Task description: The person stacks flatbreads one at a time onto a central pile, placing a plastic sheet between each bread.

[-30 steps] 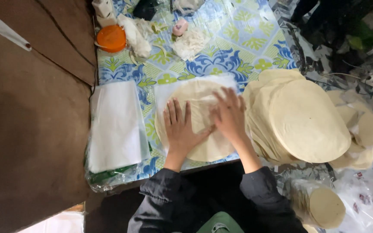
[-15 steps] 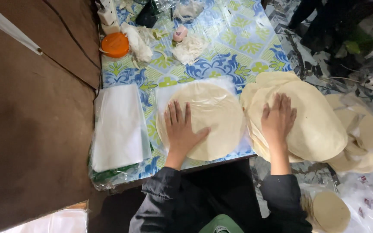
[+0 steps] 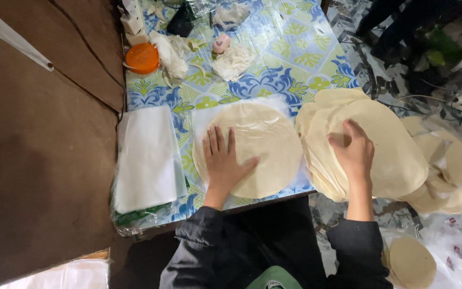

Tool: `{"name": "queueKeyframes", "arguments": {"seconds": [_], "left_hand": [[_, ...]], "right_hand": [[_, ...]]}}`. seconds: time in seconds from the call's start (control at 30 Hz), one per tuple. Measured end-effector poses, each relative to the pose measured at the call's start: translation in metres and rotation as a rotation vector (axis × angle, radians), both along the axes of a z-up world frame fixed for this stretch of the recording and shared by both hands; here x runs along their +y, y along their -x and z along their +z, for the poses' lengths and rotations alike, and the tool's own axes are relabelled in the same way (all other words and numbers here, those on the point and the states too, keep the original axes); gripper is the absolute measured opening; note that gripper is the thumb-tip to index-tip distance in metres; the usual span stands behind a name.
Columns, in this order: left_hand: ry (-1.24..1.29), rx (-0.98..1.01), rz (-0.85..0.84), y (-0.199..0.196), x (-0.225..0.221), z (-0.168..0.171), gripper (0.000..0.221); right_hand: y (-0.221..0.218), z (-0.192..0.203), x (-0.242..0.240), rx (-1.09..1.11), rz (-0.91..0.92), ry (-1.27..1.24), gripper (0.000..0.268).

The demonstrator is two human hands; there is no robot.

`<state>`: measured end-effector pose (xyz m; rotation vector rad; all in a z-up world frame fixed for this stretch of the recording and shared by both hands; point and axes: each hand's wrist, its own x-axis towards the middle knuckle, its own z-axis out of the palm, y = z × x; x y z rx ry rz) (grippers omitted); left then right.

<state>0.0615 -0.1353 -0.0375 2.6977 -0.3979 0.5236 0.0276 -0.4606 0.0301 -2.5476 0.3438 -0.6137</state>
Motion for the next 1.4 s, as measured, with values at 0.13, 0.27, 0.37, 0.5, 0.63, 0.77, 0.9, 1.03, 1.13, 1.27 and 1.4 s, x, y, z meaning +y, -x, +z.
{"name": "queueKeyframes", "arguments": {"seconds": [0.13, 0.27, 0.37, 0.5, 0.63, 0.77, 0.9, 1.03, 1.13, 1.27, 1.4], "left_hand": [[-0.017, 0.004, -0.001, 0.000, 0.000, -0.002, 0.112], [-0.018, -0.002, 0.001, 0.000, 0.001, -0.002, 0.113], [-0.004, 0.020, -0.001, 0.001, 0.000, 0.000, 0.112], [-0.009, 0.037, -0.006, 0.001, 0.000, 0.006, 0.113], [0.012, -0.004, 0.000, 0.004, -0.001, 0.010, 0.111], [0.022, -0.083, 0.007, 0.006, -0.003, 0.011, 0.083], [0.080, -0.193, -0.044, 0.009, 0.001, 0.026, 0.053], [0.028, -0.217, -0.025, 0.008, -0.001, 0.036, 0.055], [0.018, -0.158, -0.026, 0.008, 0.000, 0.035, 0.053], [-0.005, -0.099, -0.020, 0.009, 0.000, 0.031, 0.056], [0.035, -0.112, -0.033, 0.010, 0.002, 0.027, 0.055]], "right_hand": [[0.000, -0.002, -0.001, 0.016, 0.001, 0.005, 0.056], [-0.001, -0.005, -0.005, 0.023, 0.004, -0.029, 0.052], [-0.002, -0.014, -0.010, 0.009, 0.001, -0.035, 0.048], [-0.006, -0.032, -0.017, -0.071, -0.010, -0.005, 0.038], [-0.004, -0.030, 0.002, -0.135, -0.045, 0.051, 0.030], [-0.007, -0.025, 0.018, -0.178, -0.135, 0.256, 0.025], [-0.009, -0.027, 0.017, -0.130, -0.215, 0.338, 0.018], [-0.007, -0.026, 0.008, -0.099, -0.247, 0.284, 0.012], [-0.005, -0.030, 0.002, -0.147, -0.220, 0.232, 0.013], [-0.004, -0.037, -0.004, -0.199, -0.195, 0.145, 0.012], [-0.012, -0.069, -0.034, -0.301, -0.246, -0.045, 0.006]]}}
